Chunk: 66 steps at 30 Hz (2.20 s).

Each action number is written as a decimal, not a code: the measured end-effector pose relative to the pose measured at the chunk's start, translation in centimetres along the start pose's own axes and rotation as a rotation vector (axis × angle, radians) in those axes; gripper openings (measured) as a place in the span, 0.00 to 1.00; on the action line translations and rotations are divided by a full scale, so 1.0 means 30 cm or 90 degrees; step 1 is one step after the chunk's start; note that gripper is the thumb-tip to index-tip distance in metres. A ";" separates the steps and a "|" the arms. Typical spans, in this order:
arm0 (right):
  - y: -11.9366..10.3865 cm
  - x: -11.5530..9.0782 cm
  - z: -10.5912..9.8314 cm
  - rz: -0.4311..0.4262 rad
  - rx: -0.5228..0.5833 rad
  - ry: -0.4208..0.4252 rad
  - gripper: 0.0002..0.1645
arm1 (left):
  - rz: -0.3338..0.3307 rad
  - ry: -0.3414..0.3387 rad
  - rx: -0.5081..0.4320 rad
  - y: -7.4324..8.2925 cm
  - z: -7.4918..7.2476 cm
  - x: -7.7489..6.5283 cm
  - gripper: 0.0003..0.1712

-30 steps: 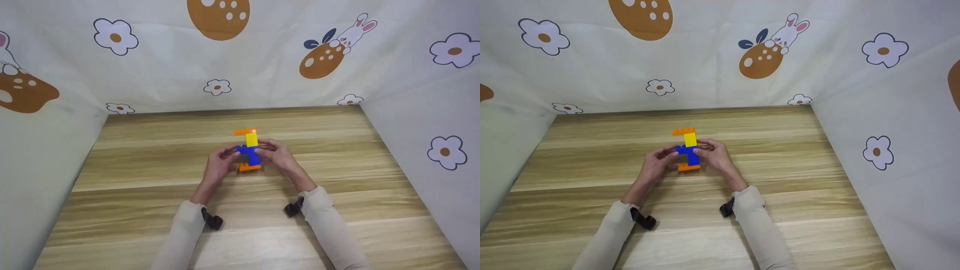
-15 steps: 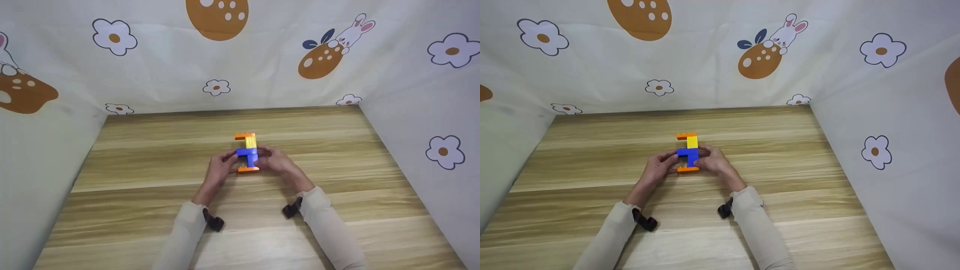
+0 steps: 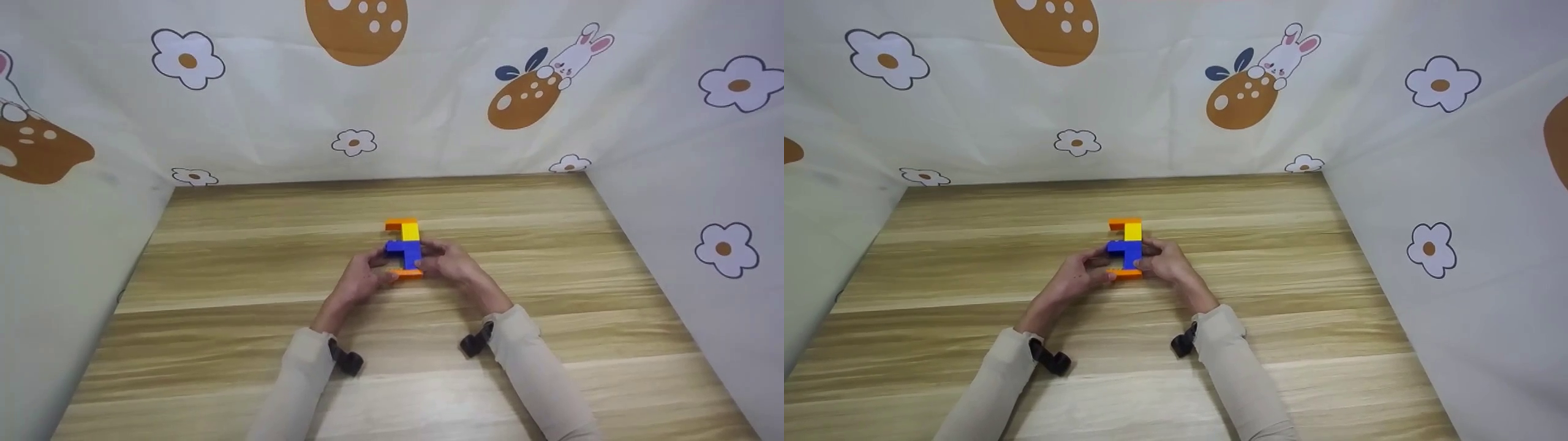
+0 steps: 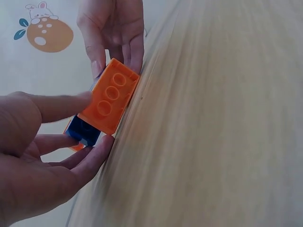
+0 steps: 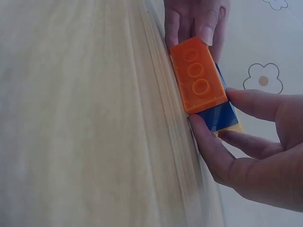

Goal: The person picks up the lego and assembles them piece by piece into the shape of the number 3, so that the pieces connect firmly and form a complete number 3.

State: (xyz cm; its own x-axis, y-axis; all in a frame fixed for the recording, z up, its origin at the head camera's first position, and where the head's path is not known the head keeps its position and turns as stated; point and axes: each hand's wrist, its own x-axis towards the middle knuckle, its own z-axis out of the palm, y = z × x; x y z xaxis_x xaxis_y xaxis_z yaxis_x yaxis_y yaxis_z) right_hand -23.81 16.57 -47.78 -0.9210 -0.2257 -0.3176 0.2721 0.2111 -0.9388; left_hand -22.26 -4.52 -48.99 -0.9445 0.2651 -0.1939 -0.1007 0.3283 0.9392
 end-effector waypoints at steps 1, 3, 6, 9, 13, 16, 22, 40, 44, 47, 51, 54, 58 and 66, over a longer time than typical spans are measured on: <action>0.000 0.000 0.000 -0.001 -0.004 0.002 0.38 | -0.006 0.002 -0.001 -0.001 0.000 0.001 0.39; 0.002 0.001 0.000 -0.005 -0.008 0.002 0.37 | -0.009 0.010 -0.005 -0.002 0.001 0.000 0.39; 0.005 0.003 0.001 -0.004 0.010 -0.001 0.36 | -0.005 0.018 -0.013 -0.002 -0.001 -0.002 0.37; 0.003 0.004 0.003 0.000 0.036 -0.009 0.35 | -0.007 0.019 -0.022 0.000 -0.005 -0.005 0.37; 0.000 0.006 0.000 0.002 0.047 -0.019 0.36 | -0.027 0.019 -0.028 0.005 -0.010 -0.003 0.37; -0.002 0.007 -0.008 0.003 0.049 -0.023 0.36 | -0.030 0.019 -0.029 0.010 -0.009 0.000 0.37; -0.003 0.003 -0.015 0.004 0.052 -0.029 0.36 | -0.029 0.018 -0.016 0.009 -0.006 0.004 0.35; 0.010 0.001 -0.014 0.018 0.030 -0.038 0.34 | -0.025 0.033 -0.040 -0.012 -0.001 -0.014 0.35; 0.009 0.002 -0.018 0.023 0.034 -0.040 0.33 | -0.038 0.037 -0.040 -0.009 0.001 -0.013 0.35; 0.006 0.002 -0.025 0.032 0.046 -0.040 0.32 | -0.053 0.037 -0.039 0.001 0.002 -0.011 0.36; 0.001 0.002 -0.042 0.044 0.048 -0.027 0.31 | -0.064 0.029 -0.037 0.011 -0.001 -0.008 0.37; -0.003 -0.002 -0.059 0.049 0.035 -0.006 0.31 | -0.064 0.027 -0.029 0.015 -0.009 -0.007 0.38; -0.009 -0.008 -0.079 0.045 0.024 0.011 0.30 | -0.075 0.028 -0.029 0.012 -0.019 -0.009 0.37; -0.010 -0.017 -0.103 0.031 0.018 0.013 0.30 | -0.051 0.033 -0.036 0.007 -0.044 -0.023 0.34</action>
